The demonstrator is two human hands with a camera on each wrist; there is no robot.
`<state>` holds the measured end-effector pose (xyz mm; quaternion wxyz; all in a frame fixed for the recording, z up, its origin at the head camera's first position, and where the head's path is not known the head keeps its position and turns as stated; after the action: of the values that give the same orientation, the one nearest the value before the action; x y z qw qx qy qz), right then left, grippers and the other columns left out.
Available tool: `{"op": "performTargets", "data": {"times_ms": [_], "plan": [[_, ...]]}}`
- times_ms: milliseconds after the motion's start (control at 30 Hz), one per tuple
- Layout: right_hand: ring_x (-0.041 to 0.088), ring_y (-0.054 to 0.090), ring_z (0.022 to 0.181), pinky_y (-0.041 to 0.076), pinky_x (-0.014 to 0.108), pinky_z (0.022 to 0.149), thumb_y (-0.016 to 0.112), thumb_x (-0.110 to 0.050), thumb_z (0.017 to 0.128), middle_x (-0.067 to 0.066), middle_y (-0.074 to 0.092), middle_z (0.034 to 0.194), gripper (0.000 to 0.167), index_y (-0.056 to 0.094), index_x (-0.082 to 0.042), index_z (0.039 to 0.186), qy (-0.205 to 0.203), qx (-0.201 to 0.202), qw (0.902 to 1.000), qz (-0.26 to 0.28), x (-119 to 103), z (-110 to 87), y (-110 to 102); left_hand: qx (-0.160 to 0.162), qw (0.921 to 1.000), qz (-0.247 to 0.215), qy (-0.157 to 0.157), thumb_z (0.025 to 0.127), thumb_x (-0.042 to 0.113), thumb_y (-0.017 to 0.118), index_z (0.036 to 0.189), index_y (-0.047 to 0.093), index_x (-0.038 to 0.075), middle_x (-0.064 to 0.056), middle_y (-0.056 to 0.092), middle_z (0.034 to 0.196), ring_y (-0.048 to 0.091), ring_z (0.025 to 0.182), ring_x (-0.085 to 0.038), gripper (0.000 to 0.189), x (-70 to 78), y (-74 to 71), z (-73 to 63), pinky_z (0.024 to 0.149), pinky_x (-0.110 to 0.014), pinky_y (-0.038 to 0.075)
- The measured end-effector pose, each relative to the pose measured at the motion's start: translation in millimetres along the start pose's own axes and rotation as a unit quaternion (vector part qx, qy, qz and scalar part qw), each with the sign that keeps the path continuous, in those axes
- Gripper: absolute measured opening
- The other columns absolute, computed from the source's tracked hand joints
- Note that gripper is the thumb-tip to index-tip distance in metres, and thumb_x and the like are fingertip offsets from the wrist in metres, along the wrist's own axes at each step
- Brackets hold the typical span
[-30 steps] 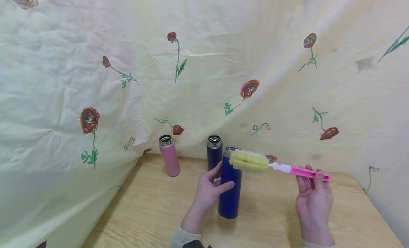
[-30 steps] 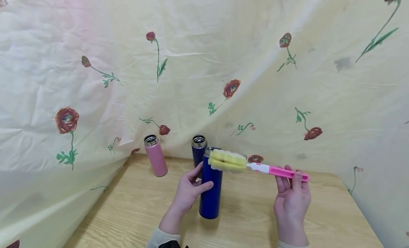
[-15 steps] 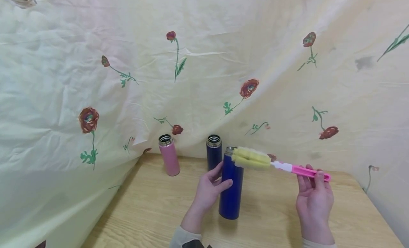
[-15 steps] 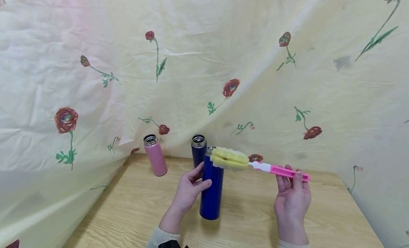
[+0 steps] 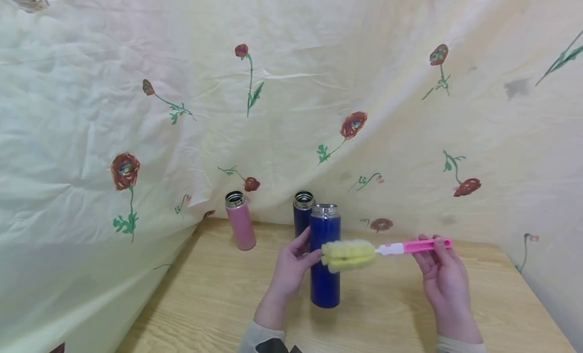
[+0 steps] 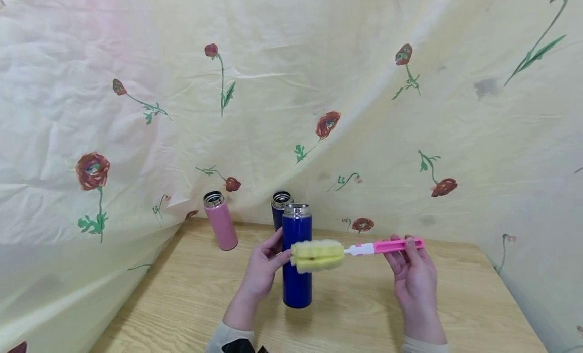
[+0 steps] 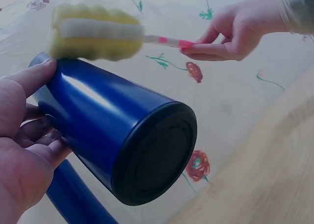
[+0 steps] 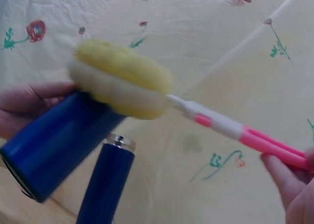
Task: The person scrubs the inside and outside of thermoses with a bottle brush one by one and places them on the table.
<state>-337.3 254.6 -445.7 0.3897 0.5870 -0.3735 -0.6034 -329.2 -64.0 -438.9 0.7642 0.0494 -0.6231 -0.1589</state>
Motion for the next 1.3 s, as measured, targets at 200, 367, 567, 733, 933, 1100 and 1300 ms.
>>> {"op": "performTargets", "data": {"times_ms": [200, 367, 567, 733, 933, 1100, 1300], "plan": [[0.028, 0.079, 0.102, 0.062, 0.036, 0.091, 0.044, -0.006, 0.115, 0.016, 0.078, 0.110, 0.023, 0.066, -0.002, 0.113, 0.027, -0.075, 0.9826, -0.168, 4.8, 1.6, 7.0, 0.010, 0.9998, -0.015, 0.005, 0.097, 0.003, 0.076, 0.160, 0.042, -0.004, -0.028, 0.054, 0.154, 0.062, 0.133, -0.028, 0.071, 2.2, -3.4, 0.6, 0.106, -0.035, 0.055], [0.025, 0.079, 0.100, 0.063, 0.034, 0.088, 0.045, -0.006, 0.115, 0.012, 0.080, 0.109, 0.026, 0.070, -0.008, 0.113, 0.043, -0.098, 0.9587, -0.264, 11.4, 0.4, 8.9, 0.021, 0.9996, -0.020, 0.005, 0.097, 0.000, 0.073, 0.159, 0.042, -0.005, -0.028, 0.053, 0.155, 0.059, 0.136, -0.031, 0.069, 4.3, -5.6, -0.4, 0.108, -0.034, 0.053], [0.026, 0.079, 0.101, 0.062, 0.034, 0.090, 0.043, -0.007, 0.115, 0.013, 0.079, 0.110, 0.024, 0.067, -0.005, 0.114, 0.032, -0.091, 0.9705, -0.221, 9.3, 1.6, 4.7, 0.015, 0.9995, -0.028, 0.010, 0.097, -0.002, 0.073, 0.159, 0.042, -0.006, -0.029, 0.053, 0.155, 0.061, 0.135, -0.029, 0.069, 4.6, -5.7, -1.1, 0.108, -0.034, 0.054], [0.031, 0.078, 0.104, 0.059, 0.036, 0.098, 0.045, -0.008, 0.114, 0.018, 0.074, 0.112, 0.014, 0.057, -0.002, 0.118, 0.015, -0.029, 0.9986, -0.042, -0.8, 2.4, -7.1, -0.002, 0.9996, -0.026, 0.008, 0.096, 0.001, 0.076, 0.158, 0.043, -0.006, -0.031, 0.053, 0.153, 0.062, 0.133, -0.027, 0.070, 2.7, -2.0, -1.9, 0.107, -0.034, 0.054], [0.034, 0.077, 0.106, 0.056, 0.039, 0.103, 0.052, -0.011, 0.111, 0.020, 0.070, 0.109, 0.011, 0.054, -0.004, 0.119, -0.005, 0.066, 0.9908, 0.118, -6.0, -3.4, -17.4, -0.044, 0.9990, -0.009, 0.005, 0.099, 0.014, 0.078, 0.160, 0.041, -0.005, -0.029, 0.056, 0.151, 0.060, 0.135, -0.027, 0.073, -2.3, 6.1, -4.7, 0.110, -0.035, 0.053], [0.031, 0.077, 0.104, 0.057, 0.039, 0.101, 0.058, -0.011, 0.109, 0.019, 0.070, 0.108, 0.012, 0.054, -0.003, 0.117, -0.034, 0.111, 0.9836, 0.138, -0.6, -5.5, -14.4, -0.045, 0.9989, -0.006, 0.000, 0.094, 0.013, 0.082, 0.161, 0.040, -0.005, -0.026, 0.059, 0.149, 0.063, 0.130, -0.025, 0.081, -3.3, 10.0, -4.5, 0.108, -0.034, 0.054], [0.032, 0.078, 0.099, 0.060, 0.039, 0.095, 0.059, -0.011, 0.108, 0.019, 0.071, 0.105, 0.011, 0.054, -0.003, 0.114, -0.063, 0.137, 0.9807, 0.124, 3.4, -6.9, -9.3, -0.010, 0.9999, 0.012, -0.004, 0.082, -0.001, 0.088, 0.159, 0.045, -0.004, -0.019, 0.066, 0.141, 0.066, 0.125, -0.026, 0.088, -2.1, 9.7, -0.8, 0.105, -0.035, 0.056]]}}
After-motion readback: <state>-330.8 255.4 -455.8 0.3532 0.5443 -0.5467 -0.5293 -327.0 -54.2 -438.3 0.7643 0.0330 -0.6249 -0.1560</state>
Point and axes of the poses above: each hand's wrist, its own z-axis towards the middle knuckle, its own y-axis out of the palm, x = y × z, the point moved 10 cm from there along z, towards the middle knuckle
